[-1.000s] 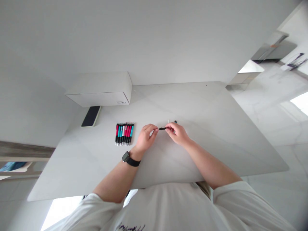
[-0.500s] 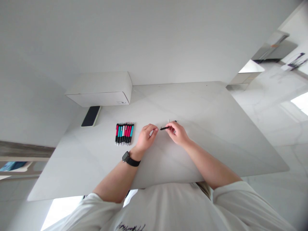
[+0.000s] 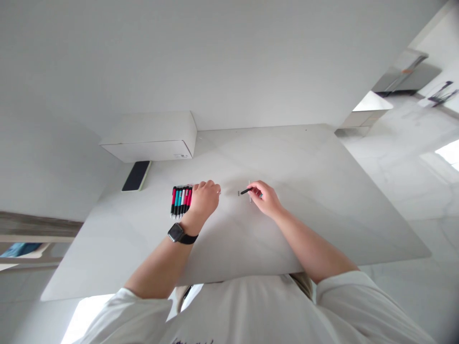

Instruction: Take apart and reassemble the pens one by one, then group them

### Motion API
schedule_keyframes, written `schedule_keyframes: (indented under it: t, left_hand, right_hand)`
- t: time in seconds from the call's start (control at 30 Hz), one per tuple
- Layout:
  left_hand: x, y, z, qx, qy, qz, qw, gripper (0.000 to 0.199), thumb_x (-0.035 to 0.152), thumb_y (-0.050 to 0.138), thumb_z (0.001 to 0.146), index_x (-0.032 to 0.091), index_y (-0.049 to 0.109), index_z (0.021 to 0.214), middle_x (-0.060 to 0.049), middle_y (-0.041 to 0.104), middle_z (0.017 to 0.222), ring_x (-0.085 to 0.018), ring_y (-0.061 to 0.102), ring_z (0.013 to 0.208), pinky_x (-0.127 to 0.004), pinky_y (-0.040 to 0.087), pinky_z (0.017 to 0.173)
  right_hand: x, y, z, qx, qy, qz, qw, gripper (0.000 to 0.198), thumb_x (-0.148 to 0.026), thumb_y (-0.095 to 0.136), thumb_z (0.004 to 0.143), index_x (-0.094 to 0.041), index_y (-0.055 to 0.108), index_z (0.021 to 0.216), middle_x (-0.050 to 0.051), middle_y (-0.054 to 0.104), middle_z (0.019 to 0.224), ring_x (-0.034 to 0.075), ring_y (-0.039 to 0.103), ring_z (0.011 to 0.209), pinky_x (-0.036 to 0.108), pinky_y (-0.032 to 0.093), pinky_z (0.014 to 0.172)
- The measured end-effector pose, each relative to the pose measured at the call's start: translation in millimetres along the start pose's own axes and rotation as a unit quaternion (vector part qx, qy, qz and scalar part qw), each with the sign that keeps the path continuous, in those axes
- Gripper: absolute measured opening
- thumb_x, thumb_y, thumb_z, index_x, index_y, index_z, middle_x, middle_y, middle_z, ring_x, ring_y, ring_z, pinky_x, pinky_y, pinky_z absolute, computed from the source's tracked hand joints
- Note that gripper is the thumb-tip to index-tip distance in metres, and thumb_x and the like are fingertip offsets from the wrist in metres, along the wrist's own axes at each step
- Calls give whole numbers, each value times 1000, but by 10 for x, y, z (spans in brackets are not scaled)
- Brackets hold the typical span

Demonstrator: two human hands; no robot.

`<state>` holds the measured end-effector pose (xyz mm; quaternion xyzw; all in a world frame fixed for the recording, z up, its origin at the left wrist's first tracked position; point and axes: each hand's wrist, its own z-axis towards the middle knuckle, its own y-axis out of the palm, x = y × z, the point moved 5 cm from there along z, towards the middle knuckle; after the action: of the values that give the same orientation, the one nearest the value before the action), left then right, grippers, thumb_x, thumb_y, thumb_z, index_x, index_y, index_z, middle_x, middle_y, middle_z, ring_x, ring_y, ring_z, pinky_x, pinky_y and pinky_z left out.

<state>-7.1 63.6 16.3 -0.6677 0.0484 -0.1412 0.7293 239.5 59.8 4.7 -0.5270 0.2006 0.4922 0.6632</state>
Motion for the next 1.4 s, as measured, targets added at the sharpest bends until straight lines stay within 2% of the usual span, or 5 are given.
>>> schedule_keyframes:
  t: [0.27,0.5,0.7,1.0,1.4]
  left_hand:
    - [43,157,148,6,37,36,999,16,15,59,90,22,74,90,-15,64,98,-34,60,101,-51,40,92]
    - [-22,-7,17,82,54,-63,993,18,32,72,90,26,72,107,-12,67,101,-32,63,96,-48,47,89]
    - [41,-27,-309,118,15,-221,968,22,30,61,98,27,65,120,-7,65,113,-21,64,86,-36,54,80]
    - [-223,16,-327,170,-43,-302,937,35,23,61,96,26,60,132,-10,59,129,-16,63,85,-33,57,77]
    - [-217,65,-325,161,-35,-339,926,39,22,61,96,27,59,135,-9,60,128,-15,64,86,-30,57,72]
  right_hand:
    - [59,6,-1,-22,6,10,1000,16,-27,60,99,-26,69,111,5,71,104,17,67,85,31,55,78]
    - [71,4,4,-39,16,7,999,20,-27,55,101,-26,70,115,6,71,107,18,68,90,32,56,80]
    - [33,-9,129,-40,-6,-18,999,20,-26,55,102,-27,73,112,8,70,112,20,67,93,33,55,81]
    - [-99,333,502,-238,18,-62,969,18,-18,68,91,-27,73,106,1,74,99,15,66,82,27,49,75]
    - [141,761,954,-301,59,-191,932,13,-17,75,84,-28,76,91,3,79,98,22,70,86,31,48,71]
